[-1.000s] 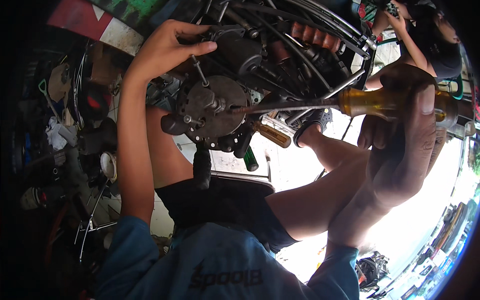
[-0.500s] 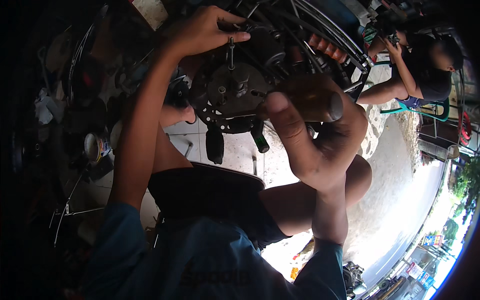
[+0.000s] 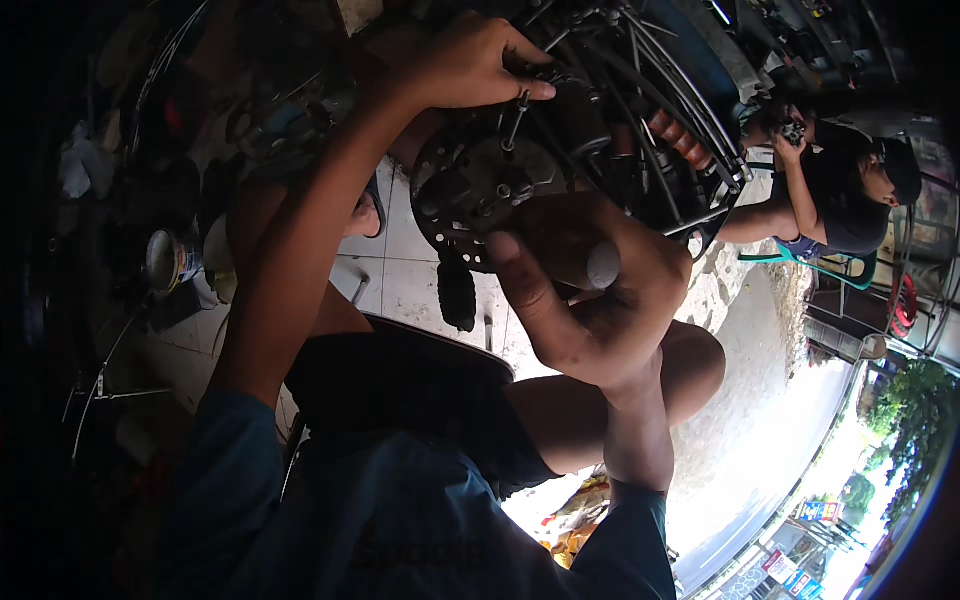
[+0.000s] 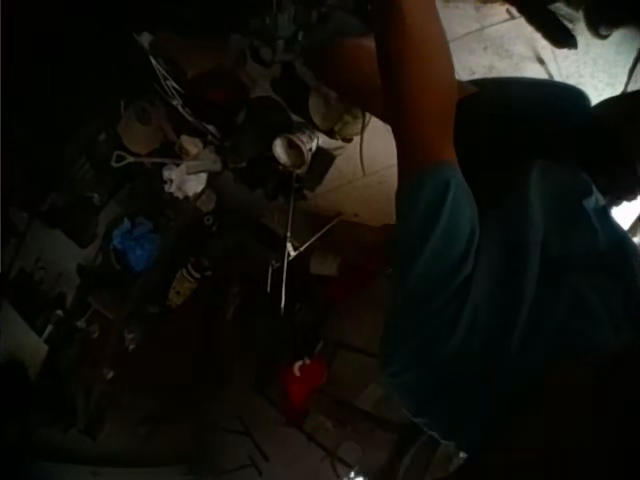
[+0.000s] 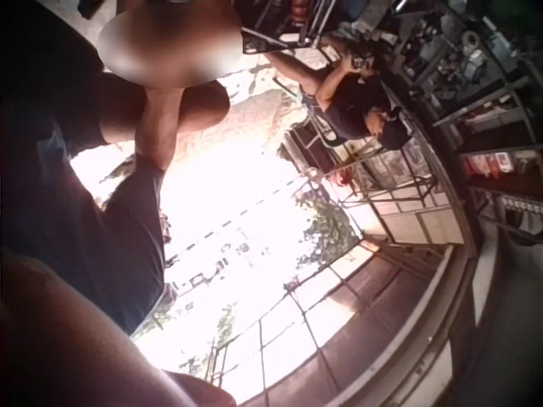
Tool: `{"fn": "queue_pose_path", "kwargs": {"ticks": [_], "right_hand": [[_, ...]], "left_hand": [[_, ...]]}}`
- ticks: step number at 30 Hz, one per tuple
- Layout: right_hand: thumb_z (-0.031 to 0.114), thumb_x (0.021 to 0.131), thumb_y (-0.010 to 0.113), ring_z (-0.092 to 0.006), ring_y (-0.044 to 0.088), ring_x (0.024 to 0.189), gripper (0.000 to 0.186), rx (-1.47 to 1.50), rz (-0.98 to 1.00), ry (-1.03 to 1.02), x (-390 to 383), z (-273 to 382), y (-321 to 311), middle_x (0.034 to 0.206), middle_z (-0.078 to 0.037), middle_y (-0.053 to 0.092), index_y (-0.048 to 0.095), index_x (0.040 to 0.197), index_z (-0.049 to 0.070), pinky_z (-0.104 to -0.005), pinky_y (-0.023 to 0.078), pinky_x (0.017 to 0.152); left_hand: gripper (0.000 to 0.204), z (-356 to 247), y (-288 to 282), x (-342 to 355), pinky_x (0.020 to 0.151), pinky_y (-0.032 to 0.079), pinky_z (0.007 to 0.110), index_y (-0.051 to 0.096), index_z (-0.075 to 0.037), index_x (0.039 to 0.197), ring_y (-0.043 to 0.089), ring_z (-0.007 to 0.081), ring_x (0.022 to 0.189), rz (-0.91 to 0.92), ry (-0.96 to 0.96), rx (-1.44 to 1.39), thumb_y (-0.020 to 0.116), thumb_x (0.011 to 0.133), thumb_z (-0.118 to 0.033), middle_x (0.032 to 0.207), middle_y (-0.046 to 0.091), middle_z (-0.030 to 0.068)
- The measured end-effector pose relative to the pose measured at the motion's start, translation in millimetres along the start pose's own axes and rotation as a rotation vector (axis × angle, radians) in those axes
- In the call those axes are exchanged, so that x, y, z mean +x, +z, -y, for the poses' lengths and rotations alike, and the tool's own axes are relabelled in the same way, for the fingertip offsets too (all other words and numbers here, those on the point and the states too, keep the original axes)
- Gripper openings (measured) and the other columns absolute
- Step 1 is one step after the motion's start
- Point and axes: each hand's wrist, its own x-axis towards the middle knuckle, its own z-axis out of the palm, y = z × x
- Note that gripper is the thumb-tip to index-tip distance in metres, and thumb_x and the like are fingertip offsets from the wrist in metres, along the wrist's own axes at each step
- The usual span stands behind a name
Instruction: Repairing or disassembling components of a motorcycle engine, specifically working on the disc brake and casing.
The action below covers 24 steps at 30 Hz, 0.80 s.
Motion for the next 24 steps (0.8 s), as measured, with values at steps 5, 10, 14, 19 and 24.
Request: {"fn": "queue_pose_path", "kwargs": {"ticks": [5,10,14,19,24], "right_hand": [[0.024,0.1,0.062,-0.0201,0.063,0.077,0.026,0.617,-0.436,0.005,-28.1,1.2,7.5,0.095,-0.008,0.067,0.064,0.112,0.001,-0.0318,0.054,0.076],[0.019,0.105,0.059,-0.0201,0.069,0.092,0.024,0.401,-0.524,-0.048,-6.3,-28.9,1.3,0.099,-0.009,0.068,0.063,0.116,-0.002,-0.0305,0.057,0.075],[0.013,0.1,0.065,-0.0141,0.065,0.083,0.02,0.068,-0.448,-0.069,28.9,-18.8,38.7,0.087,-0.008,0.068,0.064,0.095,-0.007,-0.0252,0.049,0.079],[0.01,0.1,0.07,-0.0044,0.057,0.077,0.013,0.128,-0.241,0.036,35.5,-22.7,54.8,0.086,-0.002,0.068,0.068,0.096,-0.002,-0.0189,0.041,0.07],[0.009,0.101,0.068,-0.0053,0.06,0.077,0.012,0.116,-0.281,-0.001,44.1,-27.3,61.2,0.084,-0.002,0.068,0.068,0.097,-0.003,-0.0186,0.042,0.072]], "left_hand": [[0.045,-16.7,-8.1,-2.3,0.087,0.059,0.035,0.079,-0.008,0.115,0.077,0.0293,0.087,0.029,-0.074,-0.02,0.086,0.082,-0.038,0.094,0.078,0.0177],[0.046,-10.9,-6.6,-0.5,0.088,0.058,0.037,0.08,-0.01,0.113,0.076,0.0302,0.081,0.017,0.034,0.04,0.085,0.08,-0.041,0.087,0.078,0.014],[0.047,-10.3,-8.2,1.1,0.089,0.057,0.037,0.08,-0.009,0.112,0.076,0.0306,0.084,0.023,-0.003,0.036,0.085,0.077,-0.041,0.086,0.078,0.0141],[0.047,-8.4,-4.6,1.6,0.096,0.053,0.04,0.081,-0.008,0.108,0.075,0.0302,0.088,-0.016,0.042,0.041,0.084,0.075,-0.04,0.083,0.077,0.0116],[0.046,-8.5,-2.0,2.0,0.1,0.049,0.042,0.081,-0.008,0.107,0.075,0.0301,0.087,-0.009,0.035,0.031,0.083,0.075,-0.041,0.082,0.077,0.0106]]}}
